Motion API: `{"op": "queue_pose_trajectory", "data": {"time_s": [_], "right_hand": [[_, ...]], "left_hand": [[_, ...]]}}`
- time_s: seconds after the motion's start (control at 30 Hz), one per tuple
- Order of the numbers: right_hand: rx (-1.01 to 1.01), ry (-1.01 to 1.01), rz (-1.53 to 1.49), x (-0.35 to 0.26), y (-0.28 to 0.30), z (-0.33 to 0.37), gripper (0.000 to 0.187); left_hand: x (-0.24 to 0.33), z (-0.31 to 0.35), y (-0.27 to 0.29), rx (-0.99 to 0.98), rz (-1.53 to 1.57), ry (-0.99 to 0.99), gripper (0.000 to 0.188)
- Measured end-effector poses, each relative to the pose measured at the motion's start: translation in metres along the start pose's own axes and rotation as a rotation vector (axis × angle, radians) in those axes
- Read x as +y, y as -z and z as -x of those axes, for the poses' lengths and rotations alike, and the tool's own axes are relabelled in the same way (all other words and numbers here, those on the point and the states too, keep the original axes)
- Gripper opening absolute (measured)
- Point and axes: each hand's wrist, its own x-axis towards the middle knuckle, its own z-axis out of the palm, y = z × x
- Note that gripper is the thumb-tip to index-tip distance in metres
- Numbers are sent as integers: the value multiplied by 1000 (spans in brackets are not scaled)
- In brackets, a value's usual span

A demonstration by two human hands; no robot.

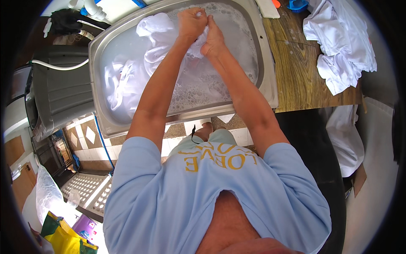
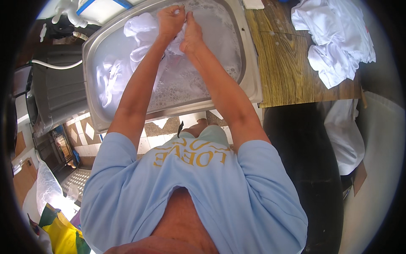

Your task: The person washes white garments by hand in a sink filled with soapy water, rubbing the fabric together and rinsing them before placing them into a washing machine.

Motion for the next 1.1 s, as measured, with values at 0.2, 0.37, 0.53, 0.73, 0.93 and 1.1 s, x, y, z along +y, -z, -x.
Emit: {"op": "queue_pose_trajectory", "data": {"time_s": [0.2,0.37,0.53,0.73,0.93,1.1], "right_hand": [[-630,-143,-315,-2,57,-42,44],[-32,27,-27,-17,21,-24,46],[98,312,739,-36,45,-41,27],[35,383,876,-28,50,-47,21],[-85,-130,-34,-30,36,-46,29],[-939,267,-483,6,17,-1,35]], "left_hand": [[-11,12,-26,83,-22,-224,21],[-34,-10,18,44,-170,10,39],[-29,18,48,-178,-305,24,48],[-70,17,44,-249,-650,-179,39],[-12,6,25,-63,566,178,21],[25,43,-52,192,-295,-307,18]]}}
